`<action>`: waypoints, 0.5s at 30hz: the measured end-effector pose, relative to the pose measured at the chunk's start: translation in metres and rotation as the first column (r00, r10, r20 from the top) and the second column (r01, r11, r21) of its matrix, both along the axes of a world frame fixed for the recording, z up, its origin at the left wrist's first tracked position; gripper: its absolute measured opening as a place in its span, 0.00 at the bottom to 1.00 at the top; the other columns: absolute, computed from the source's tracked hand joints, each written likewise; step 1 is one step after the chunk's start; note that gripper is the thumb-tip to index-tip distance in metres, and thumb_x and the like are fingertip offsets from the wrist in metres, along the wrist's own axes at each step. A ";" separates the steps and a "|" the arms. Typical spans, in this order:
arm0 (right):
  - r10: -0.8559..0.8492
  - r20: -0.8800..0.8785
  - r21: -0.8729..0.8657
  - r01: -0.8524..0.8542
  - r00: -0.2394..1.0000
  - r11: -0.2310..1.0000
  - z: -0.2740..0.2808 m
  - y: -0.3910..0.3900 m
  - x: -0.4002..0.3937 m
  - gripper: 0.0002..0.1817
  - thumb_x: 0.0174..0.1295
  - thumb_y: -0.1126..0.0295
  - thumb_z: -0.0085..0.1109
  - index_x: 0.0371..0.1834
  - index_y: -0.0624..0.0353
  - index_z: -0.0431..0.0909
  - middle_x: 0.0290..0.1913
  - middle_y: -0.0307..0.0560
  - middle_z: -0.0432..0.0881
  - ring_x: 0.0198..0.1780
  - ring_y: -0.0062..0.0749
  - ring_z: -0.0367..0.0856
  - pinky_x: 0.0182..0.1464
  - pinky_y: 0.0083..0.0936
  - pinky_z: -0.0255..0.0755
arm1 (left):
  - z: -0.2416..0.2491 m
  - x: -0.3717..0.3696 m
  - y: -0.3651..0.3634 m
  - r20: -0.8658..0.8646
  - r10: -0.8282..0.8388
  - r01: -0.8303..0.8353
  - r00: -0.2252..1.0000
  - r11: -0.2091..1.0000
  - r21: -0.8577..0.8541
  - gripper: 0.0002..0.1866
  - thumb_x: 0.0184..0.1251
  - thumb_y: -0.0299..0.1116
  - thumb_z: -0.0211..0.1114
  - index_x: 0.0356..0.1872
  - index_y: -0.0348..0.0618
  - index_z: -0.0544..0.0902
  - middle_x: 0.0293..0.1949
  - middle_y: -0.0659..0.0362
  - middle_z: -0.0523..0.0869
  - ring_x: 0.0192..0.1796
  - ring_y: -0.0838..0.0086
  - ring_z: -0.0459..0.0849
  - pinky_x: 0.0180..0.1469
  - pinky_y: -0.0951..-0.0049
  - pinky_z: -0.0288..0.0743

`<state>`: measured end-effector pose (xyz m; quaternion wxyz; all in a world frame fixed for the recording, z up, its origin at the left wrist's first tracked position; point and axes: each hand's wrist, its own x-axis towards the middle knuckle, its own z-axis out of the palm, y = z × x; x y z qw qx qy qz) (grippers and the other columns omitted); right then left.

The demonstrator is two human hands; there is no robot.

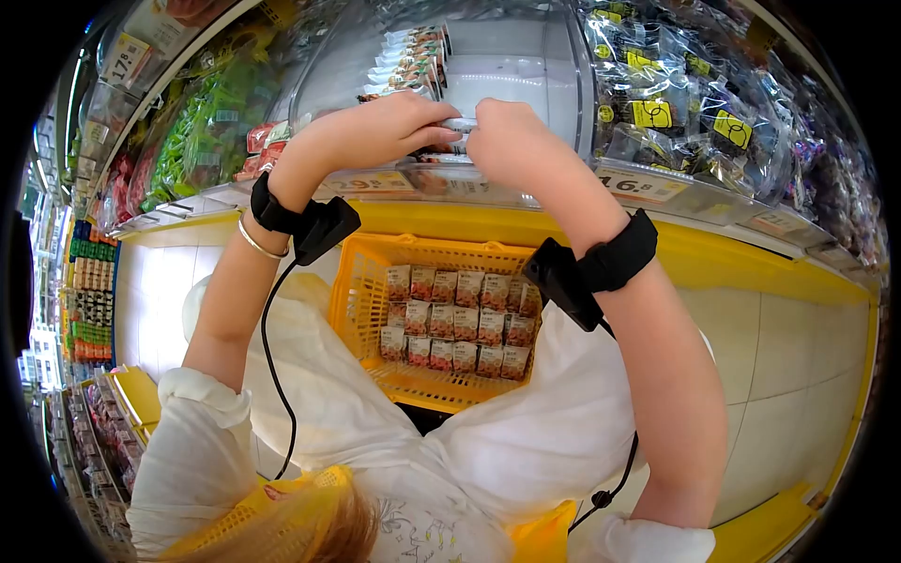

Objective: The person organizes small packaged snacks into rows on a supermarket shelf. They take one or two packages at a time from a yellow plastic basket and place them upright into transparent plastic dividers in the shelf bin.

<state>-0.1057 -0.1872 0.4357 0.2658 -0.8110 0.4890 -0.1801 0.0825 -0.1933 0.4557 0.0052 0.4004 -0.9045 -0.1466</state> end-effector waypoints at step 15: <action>-0.108 0.050 0.065 0.105 0.993 0.992 -0.001 -0.001 -0.003 0.13 0.53 0.74 0.51 0.39 0.71 0.74 0.36 0.70 0.79 0.39 0.63 0.79 0.42 0.43 0.74 | -0.001 0.004 -0.005 0.014 -0.038 0.039 0.999 0.999 -0.011 0.17 0.68 0.42 0.56 0.47 0.37 0.76 0.36 0.45 0.80 0.42 0.50 0.77 0.45 0.59 0.70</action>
